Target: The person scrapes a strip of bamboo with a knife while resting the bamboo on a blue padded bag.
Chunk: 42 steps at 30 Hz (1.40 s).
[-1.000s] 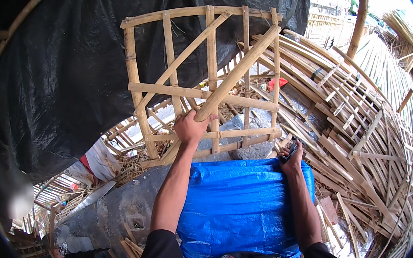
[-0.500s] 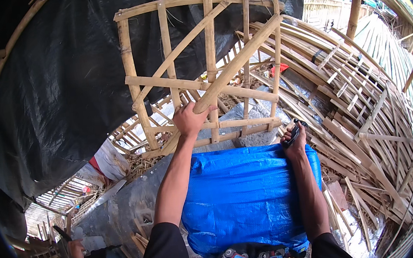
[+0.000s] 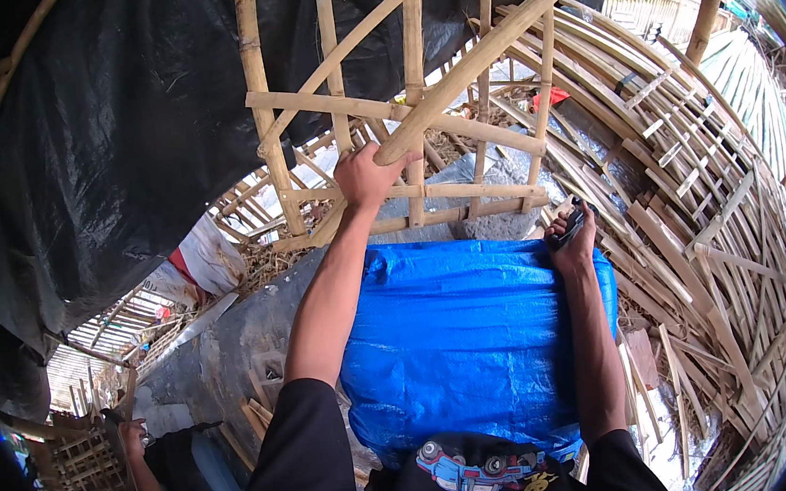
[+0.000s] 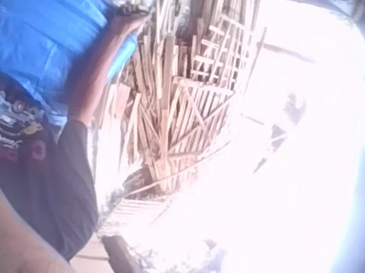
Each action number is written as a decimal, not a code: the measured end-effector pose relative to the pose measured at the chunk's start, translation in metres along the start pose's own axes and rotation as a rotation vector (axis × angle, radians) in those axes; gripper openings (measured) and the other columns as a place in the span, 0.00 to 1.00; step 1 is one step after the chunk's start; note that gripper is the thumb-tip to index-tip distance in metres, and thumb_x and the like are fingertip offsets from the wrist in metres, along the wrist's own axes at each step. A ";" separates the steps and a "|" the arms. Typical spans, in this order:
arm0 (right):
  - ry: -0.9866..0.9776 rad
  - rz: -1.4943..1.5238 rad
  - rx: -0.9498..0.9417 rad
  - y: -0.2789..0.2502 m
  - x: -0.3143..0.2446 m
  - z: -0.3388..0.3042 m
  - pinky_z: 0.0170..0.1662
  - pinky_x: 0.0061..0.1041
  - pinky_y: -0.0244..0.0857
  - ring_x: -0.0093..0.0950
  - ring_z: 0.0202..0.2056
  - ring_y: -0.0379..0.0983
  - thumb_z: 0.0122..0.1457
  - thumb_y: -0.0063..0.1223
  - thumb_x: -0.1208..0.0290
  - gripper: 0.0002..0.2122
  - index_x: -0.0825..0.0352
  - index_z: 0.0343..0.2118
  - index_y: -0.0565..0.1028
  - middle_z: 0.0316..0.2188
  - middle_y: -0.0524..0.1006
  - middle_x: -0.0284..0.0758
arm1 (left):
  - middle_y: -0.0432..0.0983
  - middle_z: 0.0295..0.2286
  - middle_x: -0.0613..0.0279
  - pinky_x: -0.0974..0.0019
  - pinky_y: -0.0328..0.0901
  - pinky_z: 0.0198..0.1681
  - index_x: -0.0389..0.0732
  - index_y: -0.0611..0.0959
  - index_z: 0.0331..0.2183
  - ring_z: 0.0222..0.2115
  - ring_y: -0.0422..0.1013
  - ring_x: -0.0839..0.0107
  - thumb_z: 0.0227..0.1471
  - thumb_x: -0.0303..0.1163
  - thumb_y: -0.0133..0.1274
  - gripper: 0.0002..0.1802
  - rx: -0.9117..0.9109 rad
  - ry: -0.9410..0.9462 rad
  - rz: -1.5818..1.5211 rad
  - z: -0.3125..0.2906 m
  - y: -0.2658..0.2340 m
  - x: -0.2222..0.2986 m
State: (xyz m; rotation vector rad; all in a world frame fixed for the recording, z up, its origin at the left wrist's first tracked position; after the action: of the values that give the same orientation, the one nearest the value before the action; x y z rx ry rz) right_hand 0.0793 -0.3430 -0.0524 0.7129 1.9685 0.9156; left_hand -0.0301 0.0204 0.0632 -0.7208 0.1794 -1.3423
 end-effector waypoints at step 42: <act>-0.646 -1.171 -0.206 0.069 -0.040 -0.161 0.27 0.23 0.63 0.22 0.23 0.69 0.67 0.53 0.58 0.17 0.69 0.45 0.74 0.22 0.70 0.28 | 0.76 0.14 0.59 0.55 0.69 0.27 0.43 0.80 0.18 0.19 0.75 0.56 0.29 0.72 0.68 0.38 -0.180 -0.056 -0.038 -0.007 -0.014 0.001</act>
State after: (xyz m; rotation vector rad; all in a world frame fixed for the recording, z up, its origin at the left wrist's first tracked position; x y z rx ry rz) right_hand -0.0294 -0.3873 0.0842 -0.2888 1.3082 0.1062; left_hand -0.0448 0.0159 0.0661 -0.9157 0.2448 -1.3516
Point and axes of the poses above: each hand's wrist, its own z-axis towards the middle knuckle, its own y-axis out of the palm, x = y × z, the point moved 1 cm from there along z, towards the middle knuckle
